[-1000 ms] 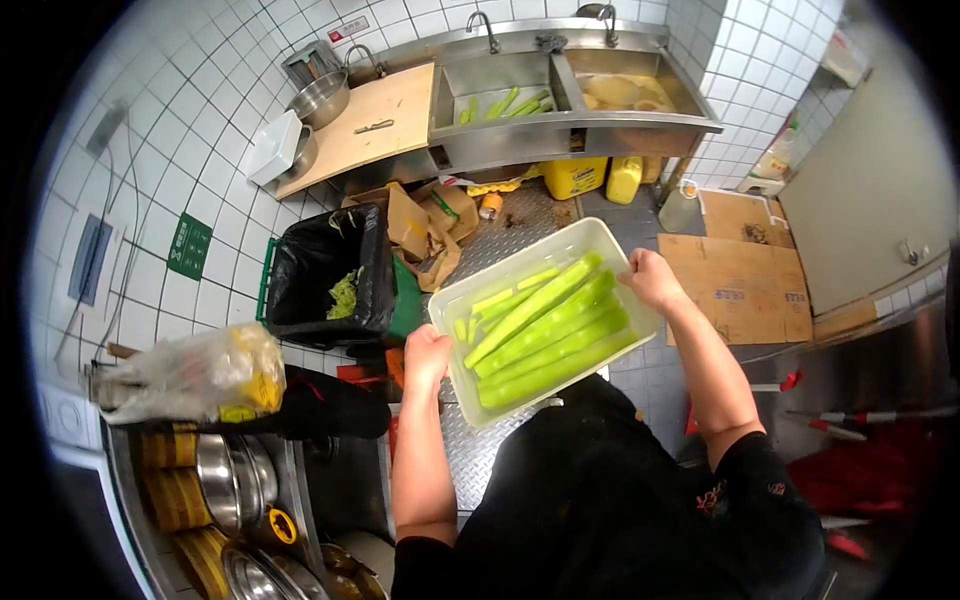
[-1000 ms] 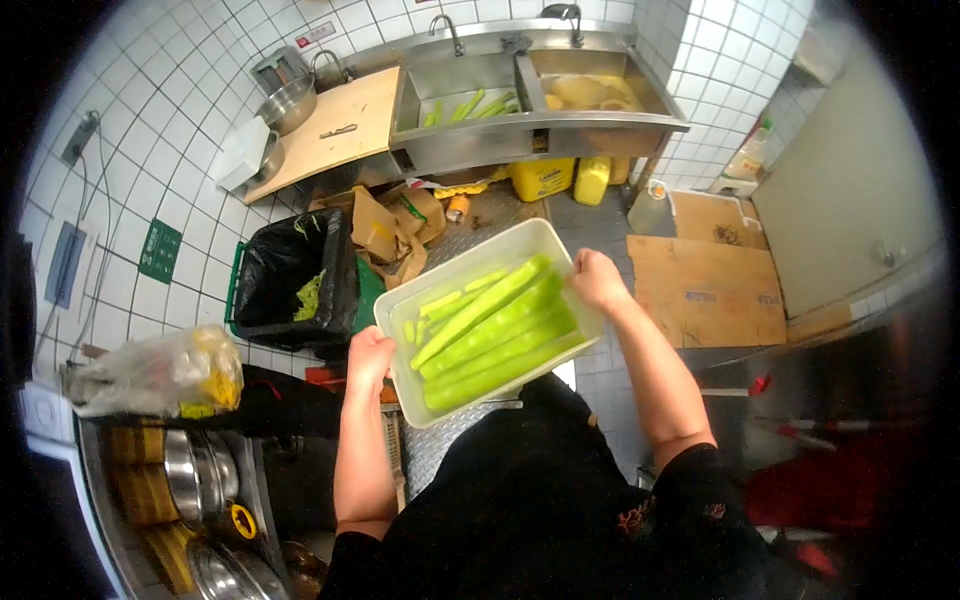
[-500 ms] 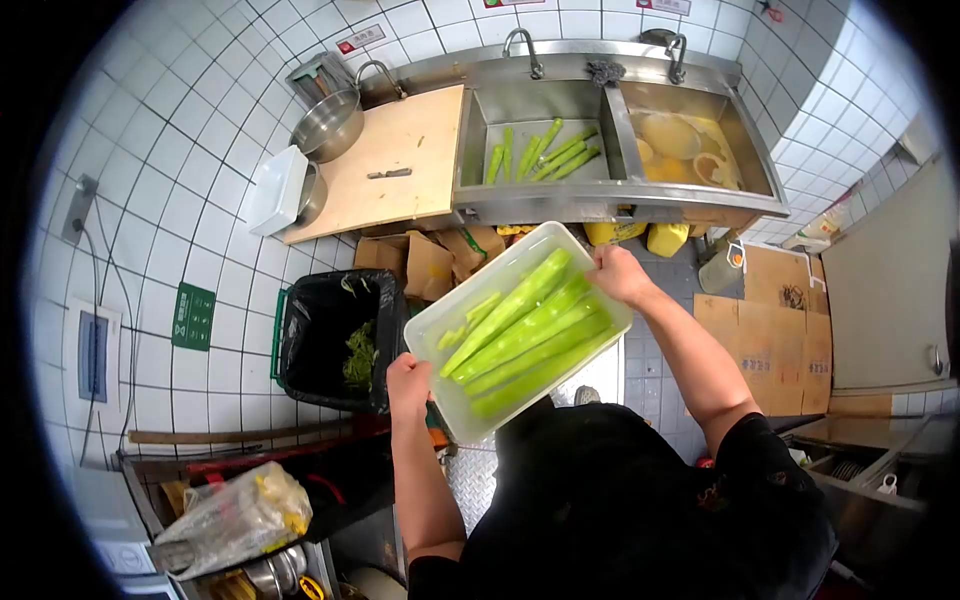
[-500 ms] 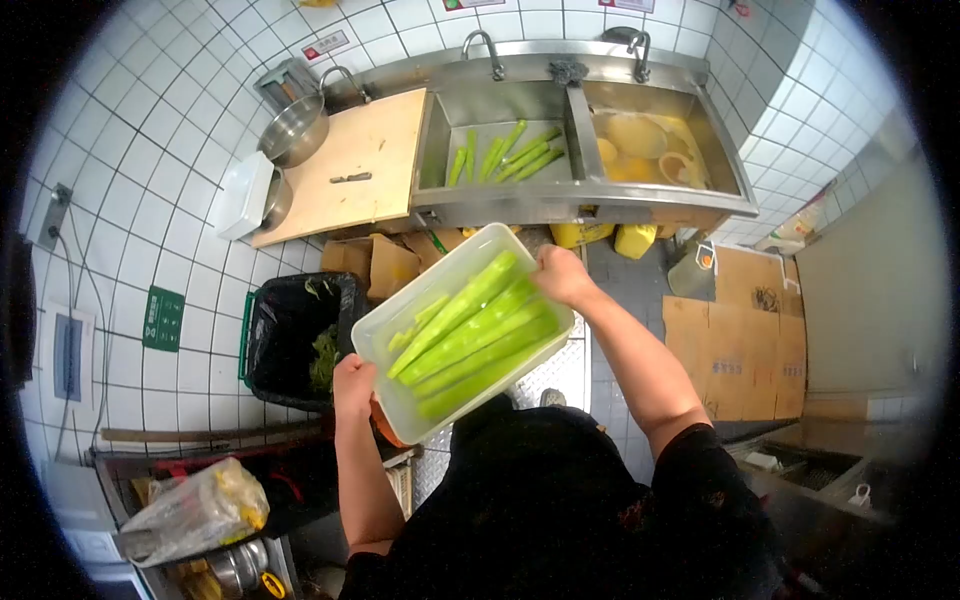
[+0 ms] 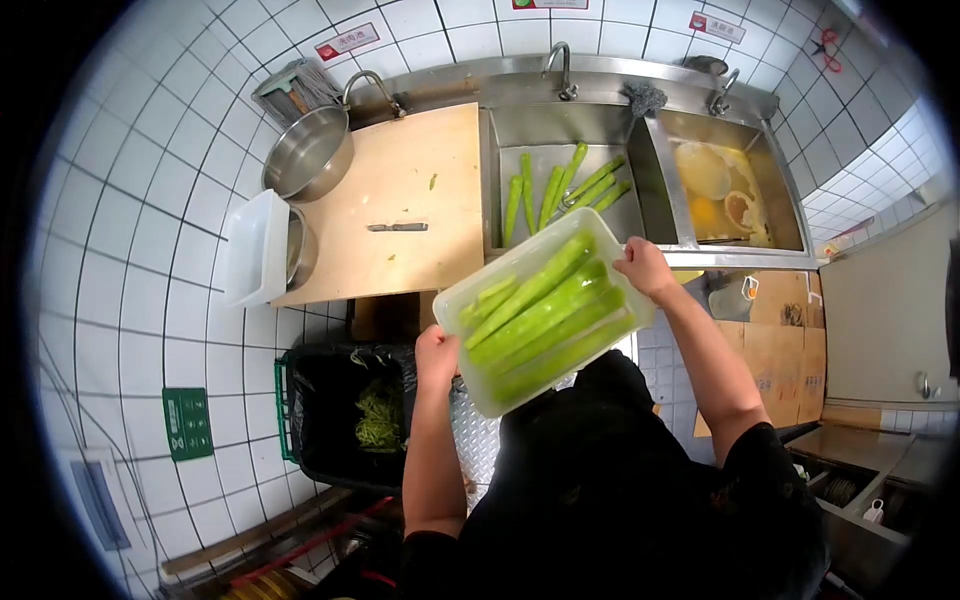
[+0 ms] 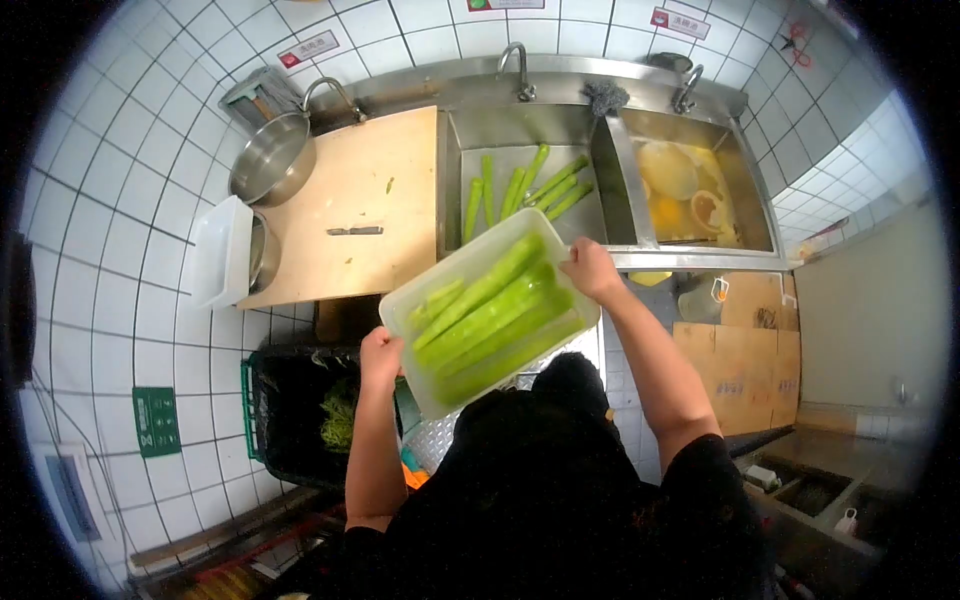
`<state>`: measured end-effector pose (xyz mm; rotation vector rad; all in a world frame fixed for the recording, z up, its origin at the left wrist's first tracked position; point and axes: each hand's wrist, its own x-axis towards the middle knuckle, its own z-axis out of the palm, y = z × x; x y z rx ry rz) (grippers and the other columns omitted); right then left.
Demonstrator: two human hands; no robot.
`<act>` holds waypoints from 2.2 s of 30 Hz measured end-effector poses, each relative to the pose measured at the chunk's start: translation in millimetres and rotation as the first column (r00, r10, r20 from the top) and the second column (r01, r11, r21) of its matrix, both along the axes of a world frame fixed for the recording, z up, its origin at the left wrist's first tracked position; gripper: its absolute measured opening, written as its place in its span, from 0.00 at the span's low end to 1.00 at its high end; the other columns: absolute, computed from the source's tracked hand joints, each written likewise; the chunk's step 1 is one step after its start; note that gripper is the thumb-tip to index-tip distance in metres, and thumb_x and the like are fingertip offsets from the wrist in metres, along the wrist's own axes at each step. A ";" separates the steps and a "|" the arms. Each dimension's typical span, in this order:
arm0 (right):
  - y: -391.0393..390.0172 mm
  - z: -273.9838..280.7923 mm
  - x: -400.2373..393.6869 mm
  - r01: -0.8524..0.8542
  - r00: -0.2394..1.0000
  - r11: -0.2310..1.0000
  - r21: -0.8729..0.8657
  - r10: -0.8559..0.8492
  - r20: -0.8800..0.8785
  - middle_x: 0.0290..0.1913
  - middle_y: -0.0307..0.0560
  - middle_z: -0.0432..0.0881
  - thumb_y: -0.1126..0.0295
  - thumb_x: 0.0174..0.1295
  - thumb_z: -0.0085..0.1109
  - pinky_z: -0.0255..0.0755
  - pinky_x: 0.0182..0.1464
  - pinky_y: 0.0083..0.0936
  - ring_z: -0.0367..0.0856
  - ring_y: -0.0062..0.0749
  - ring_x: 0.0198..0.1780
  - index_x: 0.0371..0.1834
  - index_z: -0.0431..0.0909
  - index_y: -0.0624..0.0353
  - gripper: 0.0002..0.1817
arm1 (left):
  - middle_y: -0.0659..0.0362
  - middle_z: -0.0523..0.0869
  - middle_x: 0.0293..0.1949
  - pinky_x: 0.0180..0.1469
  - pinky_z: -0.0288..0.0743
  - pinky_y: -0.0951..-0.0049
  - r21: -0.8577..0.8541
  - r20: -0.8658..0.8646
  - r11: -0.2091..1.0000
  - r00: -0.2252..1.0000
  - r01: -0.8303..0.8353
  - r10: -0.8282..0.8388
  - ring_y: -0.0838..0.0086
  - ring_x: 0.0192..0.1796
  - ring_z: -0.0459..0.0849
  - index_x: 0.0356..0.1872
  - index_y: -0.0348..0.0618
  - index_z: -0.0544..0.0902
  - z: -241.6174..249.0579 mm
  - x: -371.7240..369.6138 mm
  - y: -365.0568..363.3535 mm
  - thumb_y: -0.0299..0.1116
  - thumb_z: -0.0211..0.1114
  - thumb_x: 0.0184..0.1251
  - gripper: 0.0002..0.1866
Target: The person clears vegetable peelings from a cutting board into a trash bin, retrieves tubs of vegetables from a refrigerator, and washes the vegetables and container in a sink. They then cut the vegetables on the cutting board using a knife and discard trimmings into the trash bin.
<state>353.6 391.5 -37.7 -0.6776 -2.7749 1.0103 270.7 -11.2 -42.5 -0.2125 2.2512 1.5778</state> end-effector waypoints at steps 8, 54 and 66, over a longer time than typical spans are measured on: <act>9.5 -28.8 -137.6 0.003 0.994 0.997 -0.082 0.006 0.112 0.29 0.61 0.81 0.64 0.52 0.70 0.74 0.40 0.43 0.80 0.56 0.35 0.28 0.74 0.64 0.16 | 0.58 0.77 0.18 0.17 0.65 0.71 0.084 0.050 0.992 0.994 -0.097 0.093 0.74 0.16 0.75 0.25 0.37 0.75 -34.8 -102.8 3.0 0.22 0.58 0.62 0.06; -168.2 -48.3 -372.2 0.406 0.730 0.271 -0.873 -0.670 0.131 0.59 0.64 0.77 0.64 0.64 0.59 0.72 0.59 0.43 0.77 0.51 0.57 0.68 0.64 0.71 0.33 | 0.35 0.76 0.64 0.69 0.68 0.55 -0.646 -0.030 0.534 0.681 0.545 -0.732 0.45 0.67 0.74 0.69 0.28 0.66 -73.1 -368.5 93.9 0.51 0.76 0.57 0.47; -171.6 -112.8 -398.4 0.704 0.518 -0.125 -0.700 -0.585 0.625 0.71 0.64 0.69 0.52 0.64 0.59 0.67 0.66 0.46 0.72 0.53 0.68 0.70 0.67 0.71 0.38 | 0.40 0.82 0.59 0.63 0.75 0.59 -0.478 0.169 0.623 0.761 0.619 -0.627 0.51 0.61 0.82 0.69 0.28 0.66 -85.7 -393.9 110.9 0.54 0.81 0.48 0.53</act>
